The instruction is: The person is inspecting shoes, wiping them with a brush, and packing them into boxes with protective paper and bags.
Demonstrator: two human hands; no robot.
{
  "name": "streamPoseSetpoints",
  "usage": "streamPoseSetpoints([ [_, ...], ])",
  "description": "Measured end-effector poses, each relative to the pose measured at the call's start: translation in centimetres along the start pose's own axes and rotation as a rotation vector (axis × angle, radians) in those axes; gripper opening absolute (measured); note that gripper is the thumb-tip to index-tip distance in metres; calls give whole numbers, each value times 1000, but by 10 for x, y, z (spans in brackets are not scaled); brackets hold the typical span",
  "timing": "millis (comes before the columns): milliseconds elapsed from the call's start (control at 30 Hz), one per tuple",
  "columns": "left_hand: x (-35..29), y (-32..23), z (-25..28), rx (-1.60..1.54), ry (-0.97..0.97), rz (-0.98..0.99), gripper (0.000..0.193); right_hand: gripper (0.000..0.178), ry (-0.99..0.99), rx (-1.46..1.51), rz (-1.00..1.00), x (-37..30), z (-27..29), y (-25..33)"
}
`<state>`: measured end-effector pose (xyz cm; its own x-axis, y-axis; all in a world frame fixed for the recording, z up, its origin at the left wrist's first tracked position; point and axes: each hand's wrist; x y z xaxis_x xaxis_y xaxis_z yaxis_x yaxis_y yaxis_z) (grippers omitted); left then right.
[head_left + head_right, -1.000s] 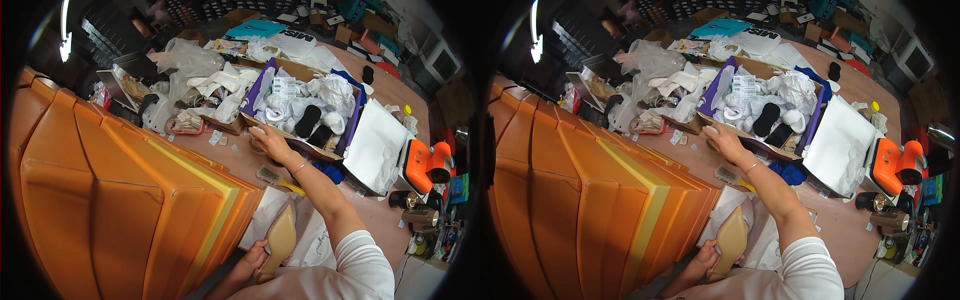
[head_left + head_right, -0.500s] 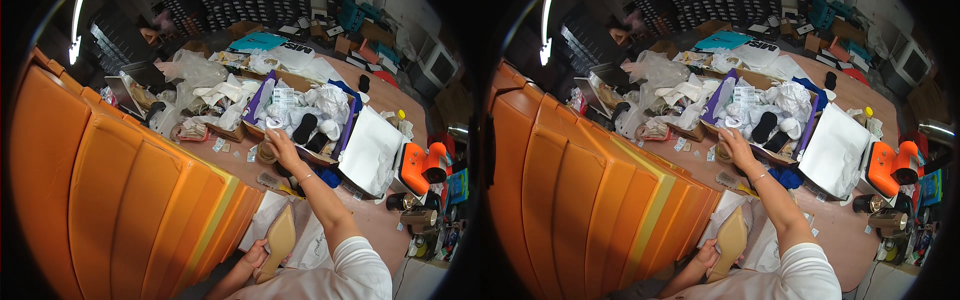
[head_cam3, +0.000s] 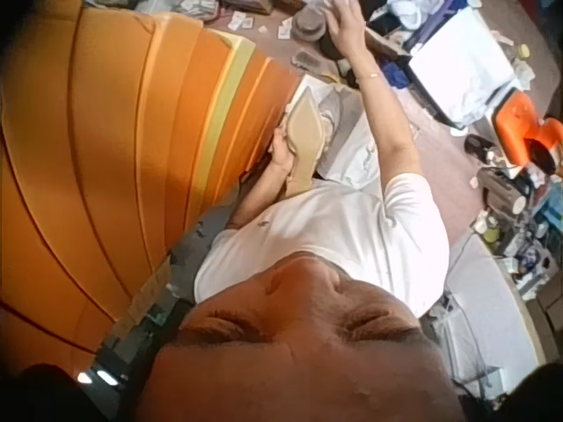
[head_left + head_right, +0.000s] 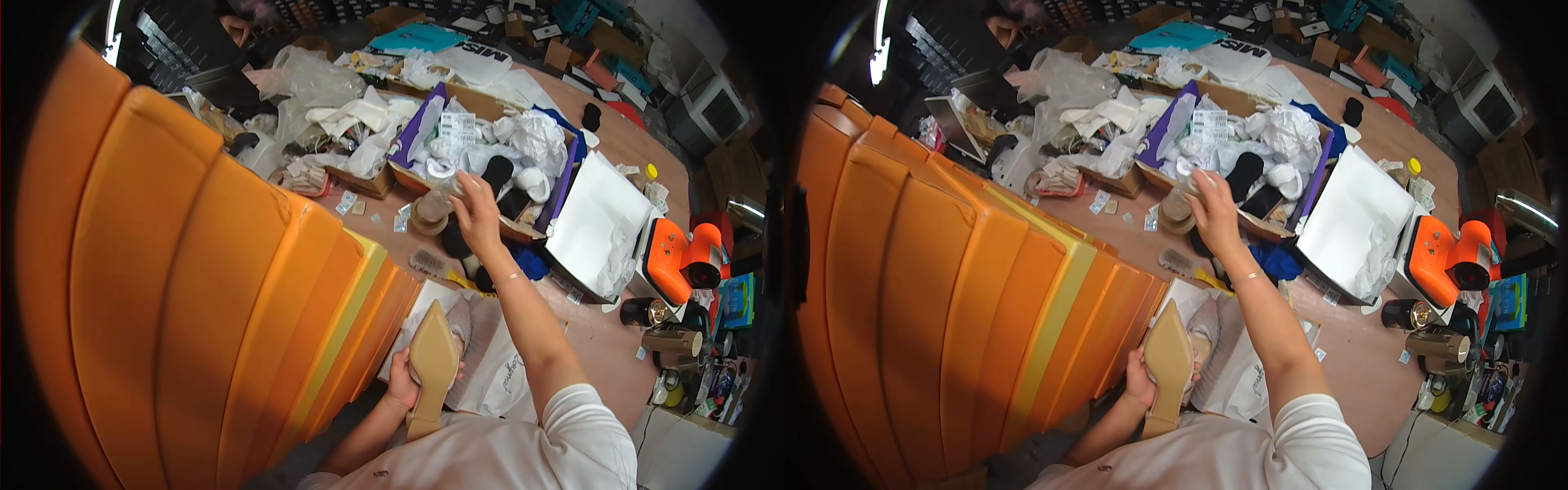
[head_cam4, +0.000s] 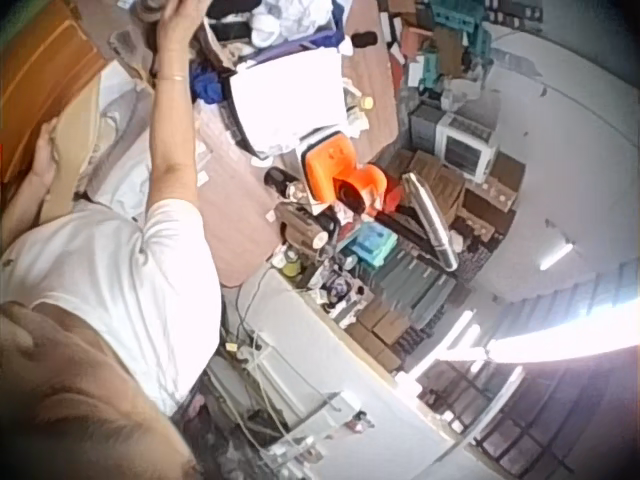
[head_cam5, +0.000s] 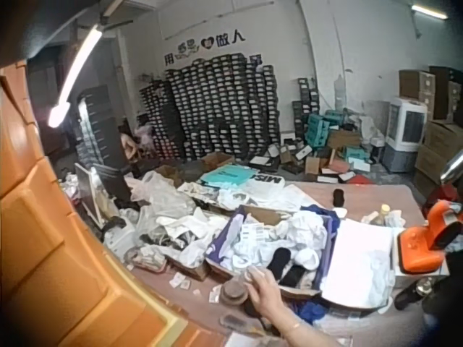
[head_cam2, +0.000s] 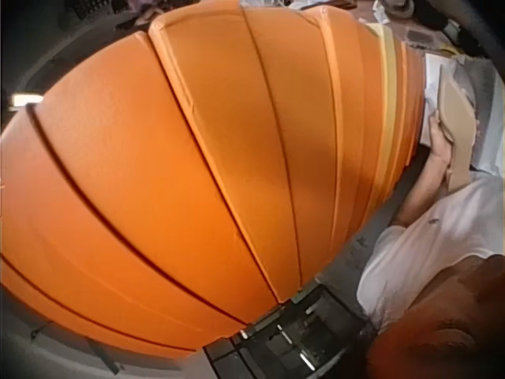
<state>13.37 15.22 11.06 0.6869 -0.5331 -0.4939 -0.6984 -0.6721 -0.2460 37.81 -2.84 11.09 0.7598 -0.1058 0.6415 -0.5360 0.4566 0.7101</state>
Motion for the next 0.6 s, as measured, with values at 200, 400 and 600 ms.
streamPoseSetpoints([
  [200,-7,7,16,-23,9,-8,81,46,360,-179,94,-16,-50,-21],
  [400,-13,4,0,155,12,-5,76,27,443,-263,-3,8,-26,-16],
  [600,-17,27,-5,257,-26,-37,75,16,522,304,-466,-91,106,109],
])
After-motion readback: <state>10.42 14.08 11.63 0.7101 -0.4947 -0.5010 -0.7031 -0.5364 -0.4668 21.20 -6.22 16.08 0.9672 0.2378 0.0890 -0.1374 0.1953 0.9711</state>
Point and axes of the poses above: each hand's wrist, its own x-axis towards the middle knuckle, its own z-axis out of the back of the hand, y = z × x, and after that the axes turned 5 degrees about x, right-handed
